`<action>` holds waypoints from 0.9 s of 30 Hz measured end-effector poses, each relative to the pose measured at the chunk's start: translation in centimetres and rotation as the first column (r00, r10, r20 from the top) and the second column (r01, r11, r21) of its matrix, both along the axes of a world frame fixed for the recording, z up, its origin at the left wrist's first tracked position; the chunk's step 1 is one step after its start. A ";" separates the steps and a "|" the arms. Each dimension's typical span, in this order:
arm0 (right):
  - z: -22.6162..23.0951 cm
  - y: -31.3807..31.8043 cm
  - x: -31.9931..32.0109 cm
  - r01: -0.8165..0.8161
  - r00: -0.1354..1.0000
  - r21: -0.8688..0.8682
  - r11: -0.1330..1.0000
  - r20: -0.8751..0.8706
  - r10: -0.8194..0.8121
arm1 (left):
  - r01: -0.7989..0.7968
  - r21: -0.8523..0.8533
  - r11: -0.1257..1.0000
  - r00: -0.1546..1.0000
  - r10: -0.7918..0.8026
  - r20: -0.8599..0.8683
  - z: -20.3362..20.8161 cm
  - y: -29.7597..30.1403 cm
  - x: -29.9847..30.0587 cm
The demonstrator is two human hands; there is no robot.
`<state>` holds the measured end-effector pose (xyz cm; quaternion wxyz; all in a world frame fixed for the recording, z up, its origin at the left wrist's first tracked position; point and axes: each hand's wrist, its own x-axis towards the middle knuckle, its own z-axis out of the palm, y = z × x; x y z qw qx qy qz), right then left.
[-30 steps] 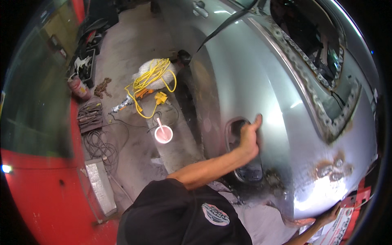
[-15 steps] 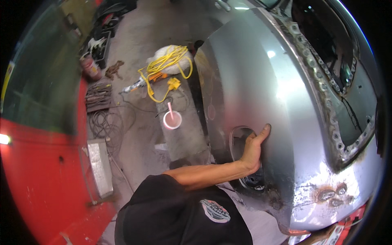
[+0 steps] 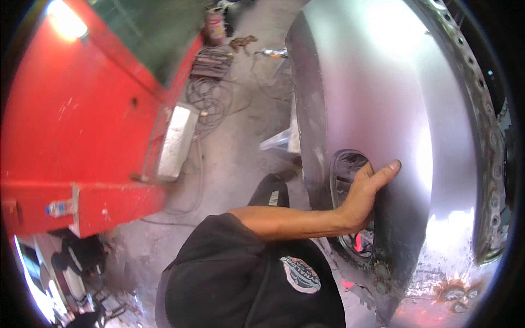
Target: The person repeatedly picks up and positions a large metal car frame and a fender panel against a stripped car body in a garage. They align the parts by hand, check fitment, and set them down multiple times without using tools.
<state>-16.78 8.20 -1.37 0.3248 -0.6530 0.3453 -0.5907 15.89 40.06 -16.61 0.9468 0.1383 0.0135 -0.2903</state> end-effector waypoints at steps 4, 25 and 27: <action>0.5 -1.1 -2.2 -0.174 0.984 0.065 0.983 0.055 0.170 | -0.138 0.015 0.990 0.983 0.138 -0.125 0.9 4.4 -5.4; 2.5 25.1 3.8 -0.789 0.569 -0.195 0.582 -0.589 0.574 | -0.286 0.197 0.938 0.773 0.347 -0.531 -15.8 27.4 -18.7; 2.5 33.9 5.7 -0.845 0.500 -0.170 0.507 -0.588 0.636 | -0.341 0.196 0.919 0.768 0.393 -0.506 -20.0 30.4 -19.6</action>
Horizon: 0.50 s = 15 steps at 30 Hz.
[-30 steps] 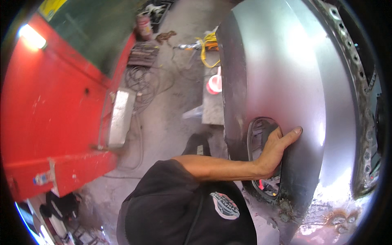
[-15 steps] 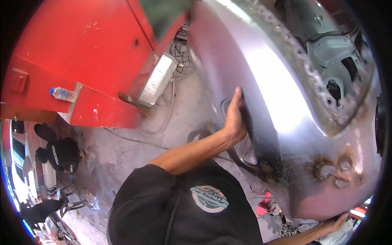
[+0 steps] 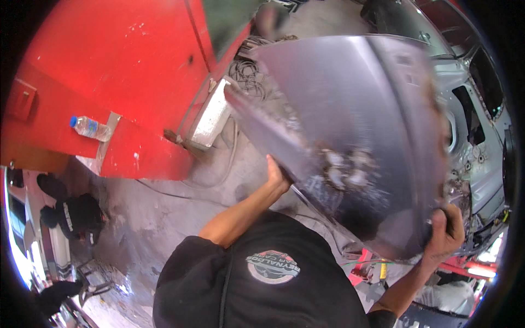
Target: The person repeatedly picks up and positions a large metal car frame and a fender panel against a stripped car body in a garage. They align the parts by hand, check fitment, and set them down multiple times without using tools.
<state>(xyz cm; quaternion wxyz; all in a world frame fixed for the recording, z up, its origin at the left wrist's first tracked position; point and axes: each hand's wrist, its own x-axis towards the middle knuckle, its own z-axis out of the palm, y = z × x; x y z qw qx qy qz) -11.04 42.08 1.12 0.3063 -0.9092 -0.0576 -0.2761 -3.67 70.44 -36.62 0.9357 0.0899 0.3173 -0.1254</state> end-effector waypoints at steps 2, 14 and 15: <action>-0.4 6.6 1.6 -0.076 0.990 -0.016 0.997 -0.116 0.074 | -0.030 -0.001 1.000 0.999 0.030 -0.017 -1.6 2.9 -0.8; -6.1 26.6 3.1 -0.559 0.829 -0.223 0.798 -0.172 0.533 | 0.284 -0.053 0.957 0.959 -0.284 0.008 -19.8 16.5 -9.9; -5.9 27.0 3.0 -0.579 0.816 -0.273 0.769 -0.207 0.540 | 0.326 0.092 0.941 0.945 -0.327 -0.004 -18.3 17.9 -10.4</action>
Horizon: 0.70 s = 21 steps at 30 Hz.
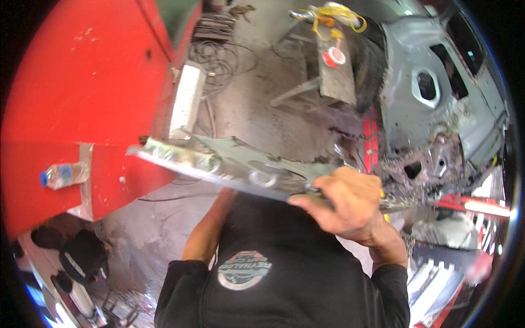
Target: The person repeatedly picks up and positions a large metal car frame and a fender panel against a stripped car body in a garage. They align the parts by hand, check fitment, and set them down multiple times without using tools.
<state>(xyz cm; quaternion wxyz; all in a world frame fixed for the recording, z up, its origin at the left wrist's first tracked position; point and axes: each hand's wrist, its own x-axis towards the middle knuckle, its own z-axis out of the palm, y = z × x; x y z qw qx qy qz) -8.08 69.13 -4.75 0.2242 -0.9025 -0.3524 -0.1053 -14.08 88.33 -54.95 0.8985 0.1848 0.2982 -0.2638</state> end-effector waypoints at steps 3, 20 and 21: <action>-0.3 0.8 -0.5 -0.066 0.997 -0.052 0.996 -0.031 0.064 | 0.151 0.438 0.886 0.975 -0.207 0.084 3.9 4.5 -1.0; -3.9 1.6 0.1 -0.403 0.901 0.148 0.903 -0.110 0.420 | 0.016 0.948 -0.317 0.840 -0.510 -0.184 12.0 16.8 -12.0; -3.9 1.8 0.2 -0.430 0.888 0.139 0.892 -0.115 0.446 | 0.011 0.945 -0.327 0.843 -0.505 -0.184 12.0 16.7 -12.2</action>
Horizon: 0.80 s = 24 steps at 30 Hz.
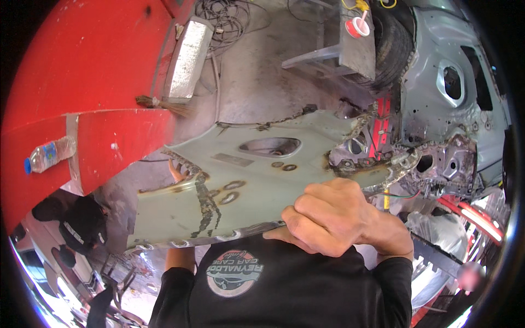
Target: The person repeatedly picks up and positions a large metal car frame and a fender panel against a stripped car body in a garage. They align the parts by hand, check fitment, and set them down multiple times without using tools.
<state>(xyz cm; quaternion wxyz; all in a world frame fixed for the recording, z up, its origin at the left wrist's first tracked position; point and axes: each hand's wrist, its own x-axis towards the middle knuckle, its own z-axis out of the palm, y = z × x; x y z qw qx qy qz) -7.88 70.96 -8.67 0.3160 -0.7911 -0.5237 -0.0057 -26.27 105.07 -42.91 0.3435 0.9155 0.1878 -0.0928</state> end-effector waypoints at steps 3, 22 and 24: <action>-0.8 1.0 0.3 -0.072 0.997 0.009 0.997 -0.009 0.072 | -0.009 0.035 0.999 1.000 0.009 0.010 0.1 -0.1 -0.9; -1.7 10.1 4.9 -0.418 0.908 0.014 0.908 0.031 0.417 | -0.040 0.118 0.992 0.969 0.009 0.247 2.2 1.5 -6.1; -1.4 10.0 7.0 -0.434 0.900 -0.002 0.901 0.033 0.434 | 0.014 0.117 0.993 0.965 -0.044 0.257 2.8 1.3 -5.1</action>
